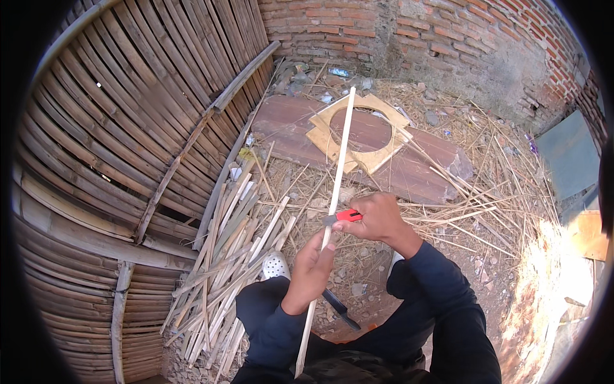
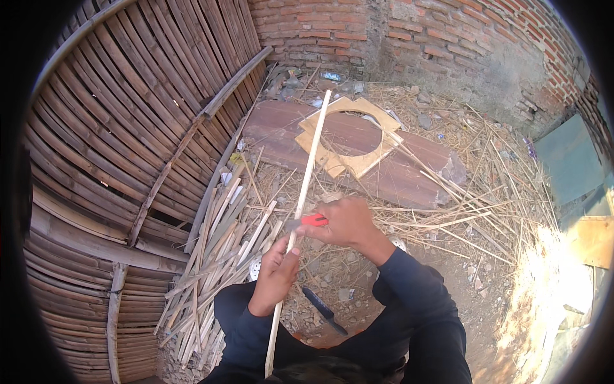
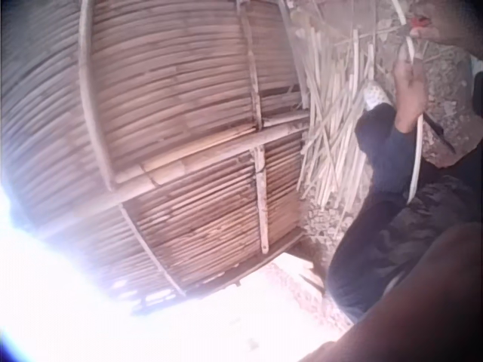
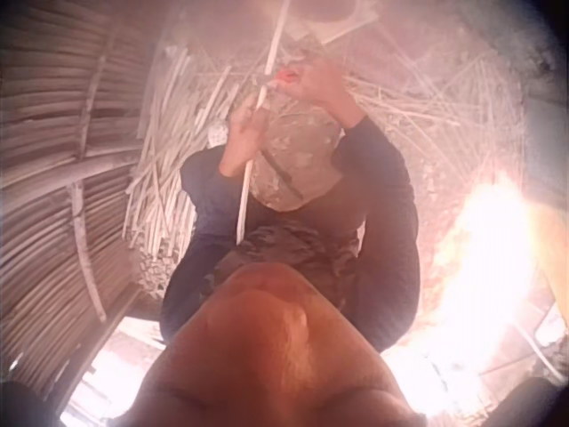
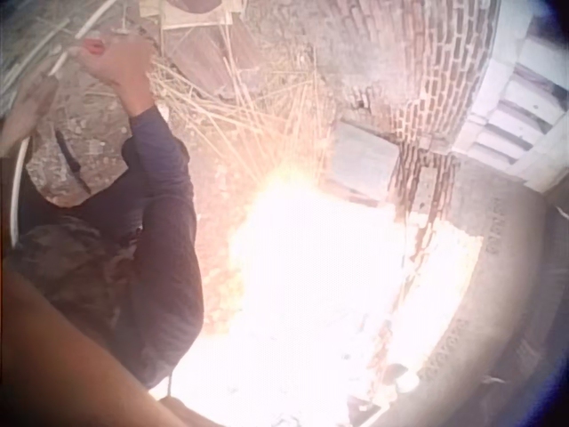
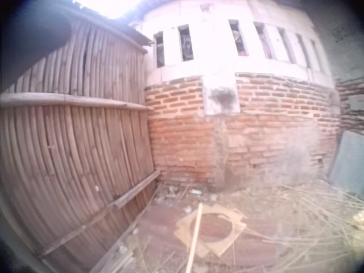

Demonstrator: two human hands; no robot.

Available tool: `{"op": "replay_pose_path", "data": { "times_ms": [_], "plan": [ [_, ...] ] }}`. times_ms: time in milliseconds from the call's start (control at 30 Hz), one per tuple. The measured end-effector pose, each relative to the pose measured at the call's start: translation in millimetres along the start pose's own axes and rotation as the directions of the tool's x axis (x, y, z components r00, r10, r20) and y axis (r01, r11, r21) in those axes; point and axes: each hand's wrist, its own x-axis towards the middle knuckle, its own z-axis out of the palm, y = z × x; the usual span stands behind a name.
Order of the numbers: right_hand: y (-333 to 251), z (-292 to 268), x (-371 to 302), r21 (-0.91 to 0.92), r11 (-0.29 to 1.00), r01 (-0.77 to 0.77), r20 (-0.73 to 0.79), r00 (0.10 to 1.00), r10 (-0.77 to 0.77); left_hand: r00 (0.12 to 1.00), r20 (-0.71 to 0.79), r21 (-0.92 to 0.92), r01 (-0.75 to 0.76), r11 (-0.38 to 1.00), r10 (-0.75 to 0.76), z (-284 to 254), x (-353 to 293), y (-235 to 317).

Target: The person sits on the ground and uses a red utility knife to shave the surface of a long, thin bamboo stick. They hold the stick with their left hand and repeatedly scrape the blade along its length to remove the outer layer, creating a pile of shavings on the ground.

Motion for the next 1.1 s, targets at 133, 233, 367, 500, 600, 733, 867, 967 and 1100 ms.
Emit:
{"op": "replay_pose_path", "data": {
  "times_ms": [133,233,367,500,600,733,867,967,1100],
  "plan": [
    [8,6,-1,-0.076,0.997,-0.004,-0.057,0.998,0.0,0.998,-0.005,0.117,-0.066,0.991,0.067,4,-1,2],
    [43,3,13,-0.13,0.961,-0.243,-0.152,0.963,0.222,0.995,0.083,0.202,-0.064,0.977,0.048,8,-3,0],
    [102,-35,20,-0.138,0.783,-0.606,-0.225,0.789,0.571,0.981,0.18,0.119,0.051,0.992,-0.072,6,-19,-2],
    [33,-15,-4,-0.109,0.974,-0.201,-0.079,0.978,0.193,0.999,0.03,0.057,-0.041,0.998,0.04,5,-5,0],
    [-5,4,-6,-0.014,1.0,0.012,-0.046,0.999,-0.012,1.0,0.008,-0.006,-0.02,1.0,0.02,2,0,1],
    [7,11,-2,-0.083,0.99,0.113,-0.105,0.987,-0.122,0.998,0.035,0.016,-0.052,0.999,0.051,5,3,3],
    [34,15,5,-0.218,0.958,0.186,-0.172,0.959,-0.225,0.997,0.073,0.037,-0.026,0.999,0.023,5,1,-2],
    [99,-19,26,-0.109,0.783,-0.612,-0.178,0.787,0.59,0.979,0.187,0.04,0.072,0.997,-0.078,7,-16,-9],
    [80,-19,9,-0.067,0.863,-0.501,-0.28,0.84,0.465,0.984,0.163,-0.047,0.087,0.995,-0.078,14,-1,-13]
  ]
}}
